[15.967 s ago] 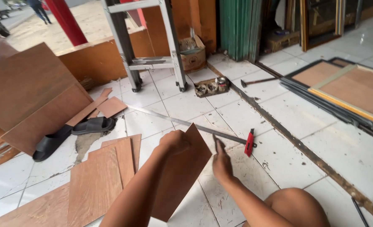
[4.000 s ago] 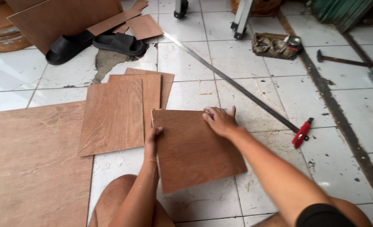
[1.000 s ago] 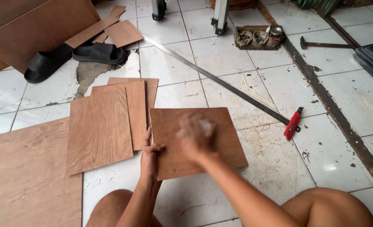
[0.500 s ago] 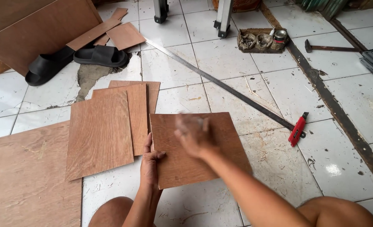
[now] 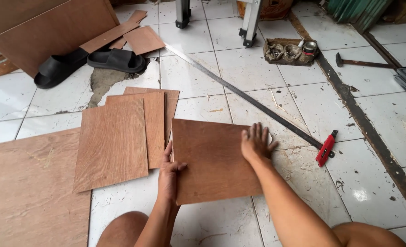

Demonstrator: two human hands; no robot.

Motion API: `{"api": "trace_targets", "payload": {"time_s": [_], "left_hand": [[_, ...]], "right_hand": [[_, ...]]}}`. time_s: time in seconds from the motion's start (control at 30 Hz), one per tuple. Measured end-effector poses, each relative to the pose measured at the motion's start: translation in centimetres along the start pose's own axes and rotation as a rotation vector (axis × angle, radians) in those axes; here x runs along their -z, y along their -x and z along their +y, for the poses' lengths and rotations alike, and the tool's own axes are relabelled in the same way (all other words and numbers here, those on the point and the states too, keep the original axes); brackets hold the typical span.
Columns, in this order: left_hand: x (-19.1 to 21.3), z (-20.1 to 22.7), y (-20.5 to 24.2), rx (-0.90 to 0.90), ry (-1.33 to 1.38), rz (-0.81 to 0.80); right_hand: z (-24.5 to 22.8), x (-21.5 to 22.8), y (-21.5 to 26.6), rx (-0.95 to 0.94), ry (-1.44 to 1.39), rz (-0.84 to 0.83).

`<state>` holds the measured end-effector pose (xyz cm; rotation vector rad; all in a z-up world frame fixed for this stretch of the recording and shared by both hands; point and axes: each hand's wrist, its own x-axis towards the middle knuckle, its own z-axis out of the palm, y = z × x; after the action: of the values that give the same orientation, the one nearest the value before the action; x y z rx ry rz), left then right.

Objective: The person sits on the floor and sands the surface and edges of rectangular wood panels using a sanding block. After sanding, the person wipes the panel with a cloth and places it into a frame. The person repeats this process for multiple panels.

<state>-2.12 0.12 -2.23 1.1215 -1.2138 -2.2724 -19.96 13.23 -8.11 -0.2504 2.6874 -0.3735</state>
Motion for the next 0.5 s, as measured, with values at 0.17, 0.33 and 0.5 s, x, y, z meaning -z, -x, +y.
{"api": "trace_targets", "payload": {"time_s": [0.17, 0.33, 0.5], "left_hand": [[2.8, -4.0, -3.4, -0.074, 0.289, -0.098], [3.8, -3.6, -3.1, -0.098, 0.334, -0.079], [5.9, -3.6, -4.2, -0.145, 0.308, -0.067]], "right_hand": [[-10.1, -4.7, 1.9, 0.775, -0.048, 0.197], [-13.3, -0.3, 8.9, 0.86, -0.155, -0.038], [-13.5, 1.4, 12.8, 0.72, -0.352, -0.094]]}}
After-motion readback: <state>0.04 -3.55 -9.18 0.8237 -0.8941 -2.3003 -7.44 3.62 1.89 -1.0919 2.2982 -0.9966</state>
